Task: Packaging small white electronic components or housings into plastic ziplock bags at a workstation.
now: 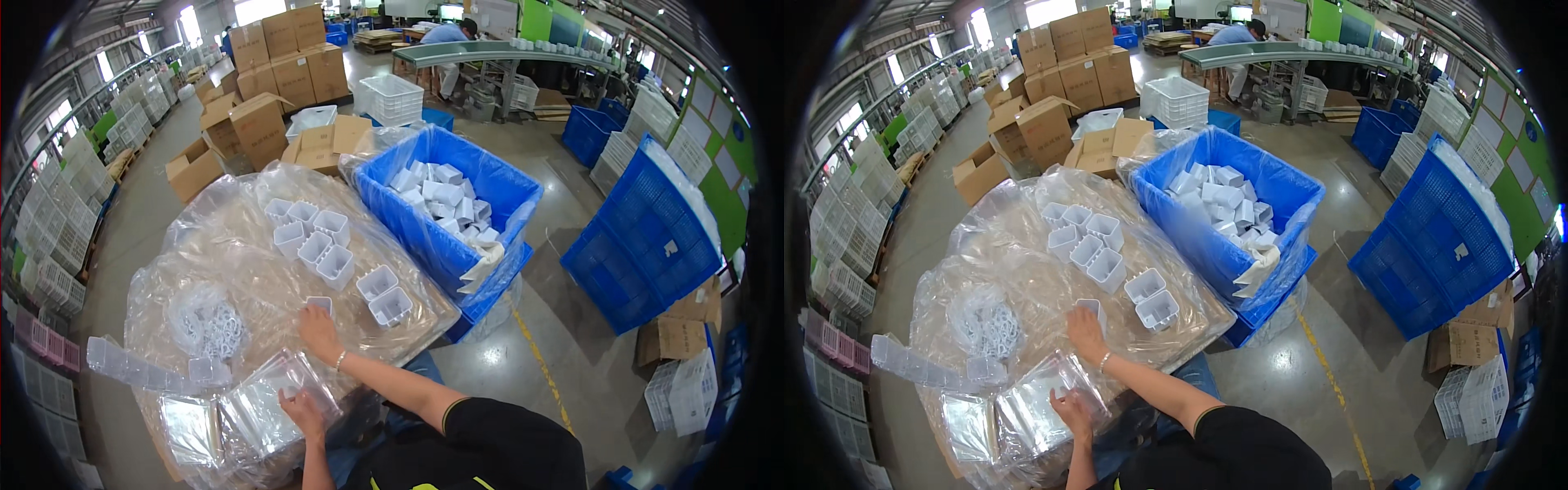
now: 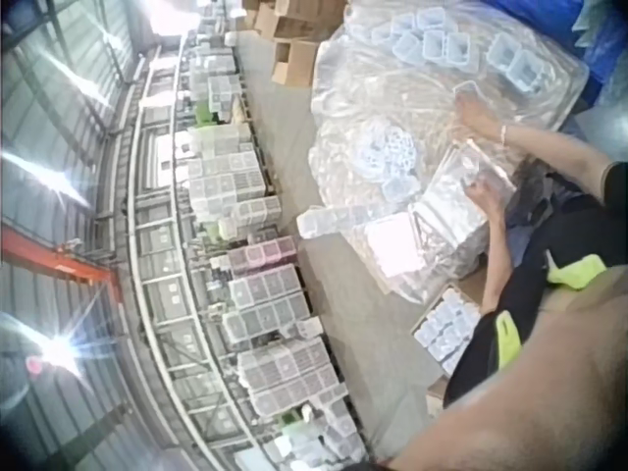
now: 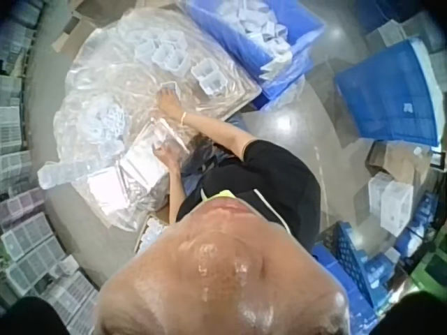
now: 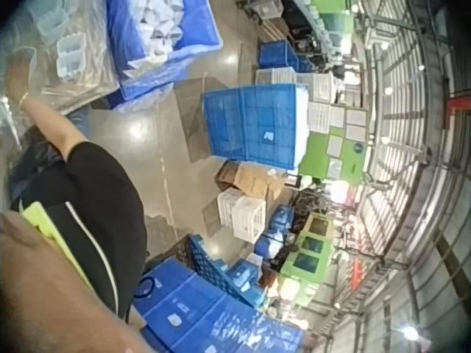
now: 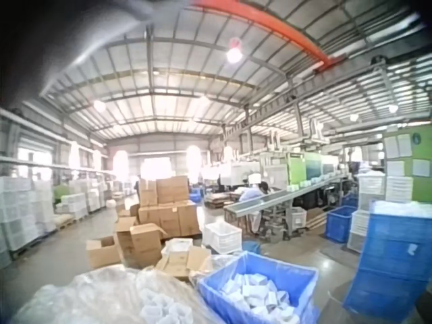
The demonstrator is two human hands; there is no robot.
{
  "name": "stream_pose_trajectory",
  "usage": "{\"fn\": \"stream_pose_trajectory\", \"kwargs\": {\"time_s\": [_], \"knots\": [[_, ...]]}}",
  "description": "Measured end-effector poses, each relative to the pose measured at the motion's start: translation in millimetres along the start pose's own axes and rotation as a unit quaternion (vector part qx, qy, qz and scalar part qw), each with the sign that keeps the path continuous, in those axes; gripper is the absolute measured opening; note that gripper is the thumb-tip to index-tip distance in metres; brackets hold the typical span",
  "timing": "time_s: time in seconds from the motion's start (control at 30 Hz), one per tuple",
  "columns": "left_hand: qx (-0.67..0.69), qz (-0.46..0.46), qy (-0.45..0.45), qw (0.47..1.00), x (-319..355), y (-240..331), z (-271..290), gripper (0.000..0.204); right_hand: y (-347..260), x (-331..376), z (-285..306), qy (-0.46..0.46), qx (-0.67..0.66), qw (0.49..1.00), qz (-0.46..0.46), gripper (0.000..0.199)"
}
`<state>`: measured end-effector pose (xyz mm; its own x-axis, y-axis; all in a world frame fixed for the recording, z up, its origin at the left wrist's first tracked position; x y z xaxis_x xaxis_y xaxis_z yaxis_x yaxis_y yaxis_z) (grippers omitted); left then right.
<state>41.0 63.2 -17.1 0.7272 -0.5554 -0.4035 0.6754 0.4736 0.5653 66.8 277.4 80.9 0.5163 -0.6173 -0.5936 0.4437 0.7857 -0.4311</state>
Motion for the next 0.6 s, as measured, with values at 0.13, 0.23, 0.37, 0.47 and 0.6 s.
{"fn": "stream_pose_trajectory", "kwargs": {"time_s": [0.13,0.23,0.37,0.47,0.6], "knots": [[-0.119,-0.111,-0.010,0.987,4,8,-12,0.021,19,16,-4,-0.062,0.038,0.997,-0.011,0.021],[-0.140,-0.104,-0.023,0.984,8,11,-17,0.036,19,25,1,-0.097,0.022,0.995,0.018,0.018],[0.004,-0.076,-0.038,0.996,0,9,-7,0.051,-13,29,42,-0.123,-0.158,0.980,0.014,0.015],[0.153,0.093,-0.074,0.981,-9,0,-2,0.054,-30,55,59,-0.076,-0.296,0.952,0.014,0.017],[0.349,0.151,-0.161,0.911,-21,-10,-2,0.063,-17,102,37,-0.178,-0.402,0.895,-0.075,0.021]]}}
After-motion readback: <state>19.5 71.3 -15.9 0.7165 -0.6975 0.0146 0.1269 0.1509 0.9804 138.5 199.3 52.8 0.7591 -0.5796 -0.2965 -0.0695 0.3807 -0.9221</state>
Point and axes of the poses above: each hand's wrist, its own x-axis away from the middle knuckle, its own z-axis out of the back of the hand, y = z × x, the point moved 4 cm from there along -x, towards the middle knuckle, and after that the axes turned 4 degrees about -x, right-handed, at the moved point
